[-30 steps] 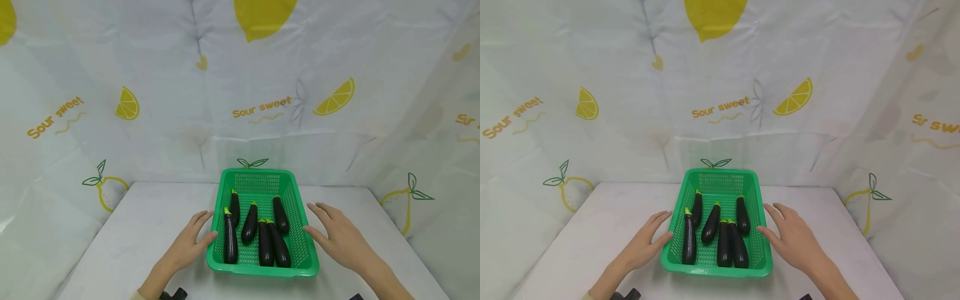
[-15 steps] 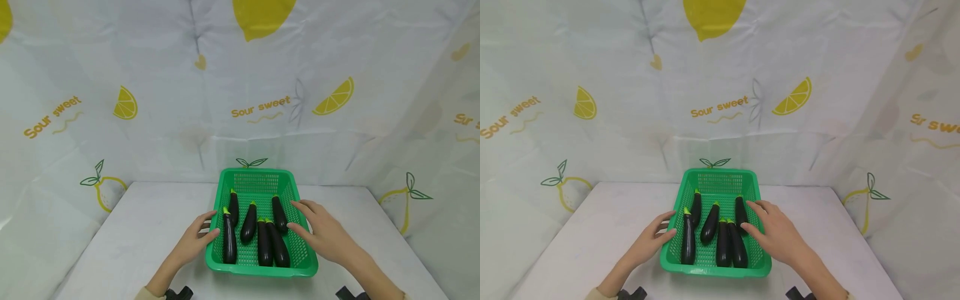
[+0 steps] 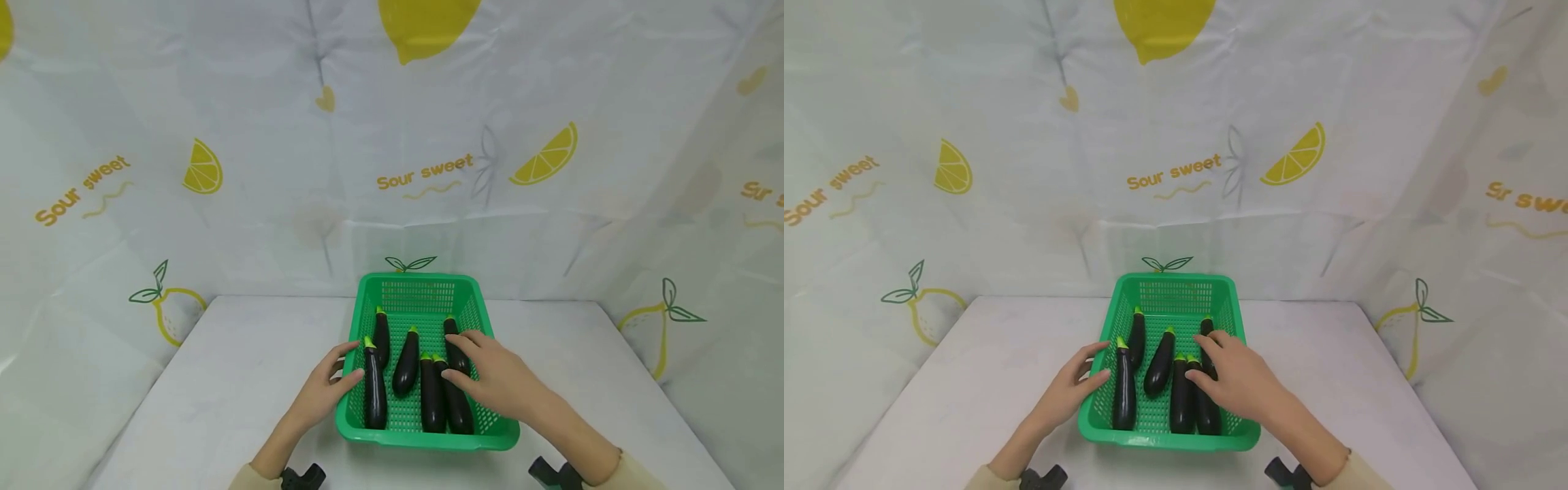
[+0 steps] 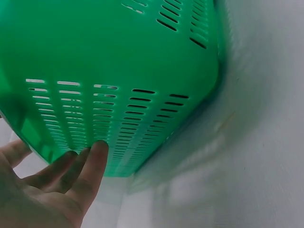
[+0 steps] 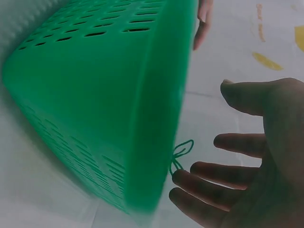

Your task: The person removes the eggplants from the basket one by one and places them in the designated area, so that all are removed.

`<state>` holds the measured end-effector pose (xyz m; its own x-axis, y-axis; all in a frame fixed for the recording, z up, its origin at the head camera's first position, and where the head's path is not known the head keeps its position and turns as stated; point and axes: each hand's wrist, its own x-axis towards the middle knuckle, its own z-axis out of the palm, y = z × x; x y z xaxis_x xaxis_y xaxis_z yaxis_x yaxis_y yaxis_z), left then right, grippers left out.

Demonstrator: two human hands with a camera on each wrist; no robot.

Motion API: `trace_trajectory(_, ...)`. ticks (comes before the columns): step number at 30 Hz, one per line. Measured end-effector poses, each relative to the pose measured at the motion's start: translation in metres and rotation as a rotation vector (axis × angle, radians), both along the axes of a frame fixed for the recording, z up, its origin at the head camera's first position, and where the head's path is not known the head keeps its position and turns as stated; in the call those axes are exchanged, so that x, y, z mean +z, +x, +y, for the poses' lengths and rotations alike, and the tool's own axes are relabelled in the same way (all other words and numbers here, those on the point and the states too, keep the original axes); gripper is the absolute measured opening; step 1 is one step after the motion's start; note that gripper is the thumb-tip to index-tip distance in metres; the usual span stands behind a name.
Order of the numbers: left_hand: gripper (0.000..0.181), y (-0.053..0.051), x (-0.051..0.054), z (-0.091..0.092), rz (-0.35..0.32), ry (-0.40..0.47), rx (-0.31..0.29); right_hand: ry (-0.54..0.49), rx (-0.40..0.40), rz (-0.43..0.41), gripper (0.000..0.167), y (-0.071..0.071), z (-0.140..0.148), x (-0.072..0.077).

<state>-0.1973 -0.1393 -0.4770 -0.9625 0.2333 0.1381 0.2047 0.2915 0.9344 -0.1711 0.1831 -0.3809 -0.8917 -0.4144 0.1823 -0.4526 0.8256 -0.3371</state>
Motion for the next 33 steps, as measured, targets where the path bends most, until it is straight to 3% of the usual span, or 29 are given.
trace_trajectory(8,0.054,-0.002,0.001,0.003,-0.004,-0.030,0.007,0.095,0.021,-0.030,0.060,-0.008,-0.013,-0.013)
trace_trajectory(17,0.054,-0.003,0.001,0.001,-0.010,-0.044,-0.012,0.095,0.037,-0.094,0.058,-0.014,-0.028,-0.024)
trace_trajectory(24,0.055,-0.005,0.001,0.002,-0.004,-0.052,-0.041,0.094,0.109,-0.117,0.057,-0.015,-0.034,-0.034)
trace_trajectory(33,0.054,-0.004,0.002,0.001,-0.002,-0.057,-0.027,0.144,0.095,-0.163,0.058,-0.018,-0.047,-0.042)
